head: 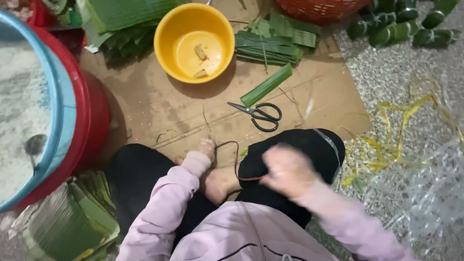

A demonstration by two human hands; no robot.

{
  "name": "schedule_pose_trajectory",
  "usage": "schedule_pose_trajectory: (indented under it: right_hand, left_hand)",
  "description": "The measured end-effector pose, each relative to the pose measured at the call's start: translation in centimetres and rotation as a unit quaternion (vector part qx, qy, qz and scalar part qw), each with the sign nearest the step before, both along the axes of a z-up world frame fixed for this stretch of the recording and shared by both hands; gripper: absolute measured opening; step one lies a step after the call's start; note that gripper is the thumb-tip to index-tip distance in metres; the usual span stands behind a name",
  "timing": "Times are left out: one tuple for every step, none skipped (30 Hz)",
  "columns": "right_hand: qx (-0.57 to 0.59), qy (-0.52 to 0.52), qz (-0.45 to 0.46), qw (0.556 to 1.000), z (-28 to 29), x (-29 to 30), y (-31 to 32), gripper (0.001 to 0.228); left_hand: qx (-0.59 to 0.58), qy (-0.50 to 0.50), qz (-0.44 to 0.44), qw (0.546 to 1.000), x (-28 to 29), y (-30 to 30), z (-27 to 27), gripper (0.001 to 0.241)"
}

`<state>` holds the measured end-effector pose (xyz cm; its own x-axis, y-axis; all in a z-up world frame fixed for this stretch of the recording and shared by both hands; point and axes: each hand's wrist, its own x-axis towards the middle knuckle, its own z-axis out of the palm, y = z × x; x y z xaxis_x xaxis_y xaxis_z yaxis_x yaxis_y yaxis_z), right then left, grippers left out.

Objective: Wrapping rice in green leaves and tying them with string to prepare food parcels.

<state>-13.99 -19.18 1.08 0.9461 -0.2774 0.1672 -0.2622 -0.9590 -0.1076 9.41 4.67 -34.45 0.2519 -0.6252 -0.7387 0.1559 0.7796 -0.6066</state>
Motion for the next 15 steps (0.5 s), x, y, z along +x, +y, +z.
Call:
schedule_pose_trajectory:
  right_hand:
    - [0.022, 0.079, 0.066, 0.994, -3.9, -0.2, 1.6, 0.043]
    - [0.041, 0.159, 0.133, 0.978, -7.8, -0.3, 2.9, 0.043]
    - [0.038, 0.158, 0.141, 0.977, -8.3, 0.2, 2.4, 0.043]
    - [0.036, 0.135, 0.164, 0.977, -8.8, 0.6, 1.8, 0.024]
    - [0.034, 0.112, 0.186, 0.976, -9.3, 1.1, 1.3, 0.012]
    - [0.031, 0.112, 0.2, 0.973, -8.1, 1.9, 0.8, 0.012]
    - [0.067, 0.127, 0.203, 0.969, -6.9, 2.8, 0.4, 0.016]
    - [0.103, 0.141, 0.205, 0.963, -5.7, 3.8, 0.3, 0.02]
    - [0.1, 0.14, 0.218, 0.961, -7.0, 4.6, 0.8, 0.02]
    - [0.127, 0.248, 0.208, 0.938, -8.3, 5.6, 1.4, 0.033]
    - [0.15, 0.354, 0.194, 0.903, -9.5, 6.8, 1.9, 0.049]
    - [0.144, 0.354, 0.203, 0.902, -8.8, 8.7, 2.9, 0.049]
    - [0.152, 0.378, 0.165, 0.898, -8.2, 10.7, 3.9, 0.04]
    - [0.161, 0.402, 0.128, 0.892, -7.8, 12.5, 5.2, 0.032]
    - [0.157, 0.403, 0.137, 0.891, -10.3, 13.4, 6.2, 0.032]
  left_hand:
    - [-0.358, 0.038, 0.073, 0.93, 0.0, -0.2, -4.0, 0.081]
    - [-0.669, 0.068, 0.133, 0.728, 0.0, -0.7, -8.1, 0.024]
    - [-0.671, 0.062, 0.139, 0.726, 1.5, 1.9, -0.8, 0.024]
    - [-0.667, 0.302, 0.243, 0.636, 3.6, 3.1, 6.8, 0.02]
    - [-0.616, 0.52, 0.325, 0.495, 5.8, 3.8, 15.2, 0.019]
    - [-0.624, 0.511, 0.332, 0.49, 7.4, 5.0, 17.4, 0.019]
    - [-0.59, 0.489, 0.454, 0.455, 8.9, 6.5, 19.6, 0.022]
    - [-0.548, 0.461, 0.566, 0.41, 10.7, 8.2, 21.8, 0.029]
    - [-0.555, 0.453, 0.57, 0.402, 10.7, 8.5, 24.1, 0.029]
    - [-0.559, 0.406, 0.614, 0.382, 11.1, 8.5, 26.4, 0.027]
    - [-0.559, 0.358, 0.656, 0.359, 11.7, 8.6, 28.8, 0.028]
    - [-0.565, 0.353, 0.657, 0.352, 13.0, 10.1, 25.9, 0.028]
    - [-0.57, 0.335, 0.679, 0.318, 14.4, 11.7, 23.0, 0.047]
    - [-0.573, 0.317, 0.701, 0.284, 15.7, 13.5, 19.9, 0.068]
    - [-0.576, 0.31, 0.703, 0.277, 13.9, 12.5, 23.2, 0.068]
